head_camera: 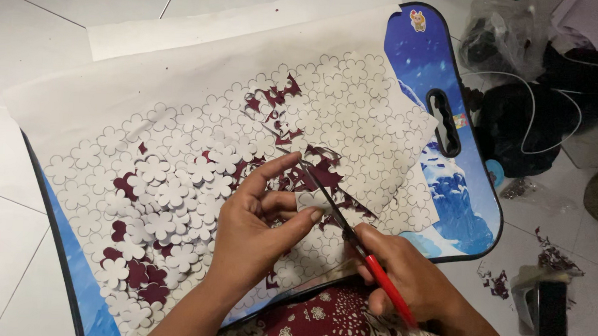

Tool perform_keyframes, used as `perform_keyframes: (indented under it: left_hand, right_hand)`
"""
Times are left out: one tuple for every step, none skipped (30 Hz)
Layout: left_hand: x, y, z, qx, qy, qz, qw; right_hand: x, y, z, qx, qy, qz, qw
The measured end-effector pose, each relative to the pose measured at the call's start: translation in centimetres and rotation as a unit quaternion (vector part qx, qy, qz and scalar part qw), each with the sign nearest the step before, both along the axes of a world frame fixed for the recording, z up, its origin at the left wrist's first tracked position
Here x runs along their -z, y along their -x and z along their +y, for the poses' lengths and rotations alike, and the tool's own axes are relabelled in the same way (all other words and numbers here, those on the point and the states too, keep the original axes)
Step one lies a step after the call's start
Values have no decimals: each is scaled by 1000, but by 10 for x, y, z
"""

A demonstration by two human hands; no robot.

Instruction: The person sits on the floor with a pattern sheet on a lap desk and uses red-handled scissors to cut small flower shapes out of white foam, one at a time, adding them to a growing pile of cut flowers while dark red scrap accumulates on the floor beside them.

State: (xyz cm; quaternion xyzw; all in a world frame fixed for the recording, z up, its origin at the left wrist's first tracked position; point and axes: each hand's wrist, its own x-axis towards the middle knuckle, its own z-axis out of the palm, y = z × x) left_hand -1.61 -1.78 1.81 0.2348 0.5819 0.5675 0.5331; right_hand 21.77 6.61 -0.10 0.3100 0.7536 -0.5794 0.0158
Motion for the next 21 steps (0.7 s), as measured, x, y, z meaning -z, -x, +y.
perform_keyframes:
  left_hand:
    - [0, 1, 0, 1, 0, -3, 1000]
    - [-1, 1, 1, 2, 0, -7, 1000]
    - [-1, 1, 1, 4, 0, -10, 1000]
    - [-1, 2, 1, 5, -1, -9, 1000]
    - [-1, 2, 2, 6, -2, -8, 1000]
    - [0, 2, 2, 7, -3, -7, 1000]
    - [0, 2, 2, 3, -12, -5, 1000]
    - [1, 2, 2, -2, -20, -2, 1000]
    - [2, 2, 1, -7, -29, 0, 1000]
    - [3, 0, 1, -20, -40, 0, 999]
    - [4, -1, 1, -33, -51, 0, 998]
    - [6, -3, 1, -46, -62, 0, 997]
    - [7, -4, 2, -54, -74, -16, 996]
    - [8, -6, 2, -62, -86, -31, 994]
    - [8, -7, 2, -70, -97, -47, 992]
    - [9, -7, 1, -64, -95, -45, 992]
    - [9, -7, 0, -58, -94, -43, 993]
    - [9, -8, 0, -51, -92, -42, 994]
    - [9, -7, 0, -44, -87, -43, 994]
    - [9, -8, -1, -37, -82, -44, 995]
    - [9, -8, -2, -31, -77, -46, 996]
  right_hand:
    - [2, -2, 0, 5, 6, -6, 1000]
    - [3, -4, 0, 10, 13, -12, 1000]
    - [5, -5, -1, 15, 20, -17, 1000]
    - [7, -6, 0, 12, 16, -21, 1000]
    - [10, -6, 0, 9, 12, -24, 1000]
    - [11, -7, -1, 5, 8, -28, 1000]
    - [12, -8, 0, 8, 15, -33, 999]
    - [12, -9, 0, 11, 21, -38, 999]
    - [11, -9, 0, 13, 27, -42, 999]
    - [10, -9, 1, 10, 22, -34, 999]
    - [9, -9, 2, 6, 17, -26, 999]
    - [7, -7, 2, 3, 12, -18, 1000]
    - [5, -6, 2, 7, 14, -24, 1000]
    - [3, -4, 1, 11, 16, -31, 999]
    - [0, -1, 0, 14, 19, -37, 999]
    - [-3, 1, 0, 9, 23, -31, 999]
    - [-6, 3, 0, 5, 28, -25, 999]
    - [-9, 6, 0, 1, 32, -19, 999]
    - [-11, 8, 1, -4, 23, -11, 1000]
    - [-13, 11, 2, -10, 16, -3, 1000]
    - [-15, 12, 2, -15, 8, 4, 1000]
